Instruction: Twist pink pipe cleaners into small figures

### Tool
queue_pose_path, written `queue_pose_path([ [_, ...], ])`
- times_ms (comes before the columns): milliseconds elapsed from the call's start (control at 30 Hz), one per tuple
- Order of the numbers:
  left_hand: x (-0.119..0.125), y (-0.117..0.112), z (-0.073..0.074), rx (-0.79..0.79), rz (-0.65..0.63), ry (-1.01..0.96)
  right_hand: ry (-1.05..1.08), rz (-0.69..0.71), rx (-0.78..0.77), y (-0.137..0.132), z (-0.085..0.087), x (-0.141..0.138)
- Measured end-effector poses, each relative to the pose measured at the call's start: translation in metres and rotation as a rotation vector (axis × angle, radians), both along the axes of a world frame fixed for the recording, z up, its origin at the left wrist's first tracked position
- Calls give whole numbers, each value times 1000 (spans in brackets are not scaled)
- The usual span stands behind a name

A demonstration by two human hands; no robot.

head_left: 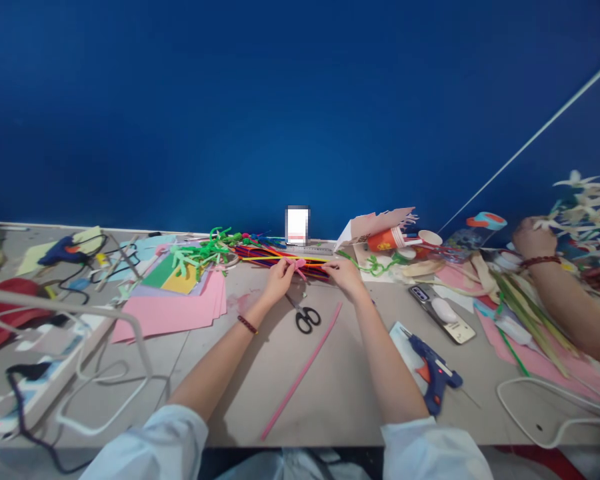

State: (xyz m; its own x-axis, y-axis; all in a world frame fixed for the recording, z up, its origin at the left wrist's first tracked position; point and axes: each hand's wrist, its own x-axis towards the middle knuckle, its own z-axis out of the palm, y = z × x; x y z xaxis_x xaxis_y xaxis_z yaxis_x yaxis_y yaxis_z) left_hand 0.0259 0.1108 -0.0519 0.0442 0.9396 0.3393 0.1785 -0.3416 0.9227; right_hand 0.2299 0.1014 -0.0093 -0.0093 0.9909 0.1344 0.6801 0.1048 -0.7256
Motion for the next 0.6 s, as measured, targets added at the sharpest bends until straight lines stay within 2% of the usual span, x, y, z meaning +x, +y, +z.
queue_pose_path([
  [133,1,1,0,6,-24,-1,-36,36,10,0,1,-2],
  [400,2,1,1,-45,-72,-99,-176,-5,-55,-2,17,27],
  [600,2,2,-3,-40,-61,-96,-214,-68,-69,-3,20,19],
])
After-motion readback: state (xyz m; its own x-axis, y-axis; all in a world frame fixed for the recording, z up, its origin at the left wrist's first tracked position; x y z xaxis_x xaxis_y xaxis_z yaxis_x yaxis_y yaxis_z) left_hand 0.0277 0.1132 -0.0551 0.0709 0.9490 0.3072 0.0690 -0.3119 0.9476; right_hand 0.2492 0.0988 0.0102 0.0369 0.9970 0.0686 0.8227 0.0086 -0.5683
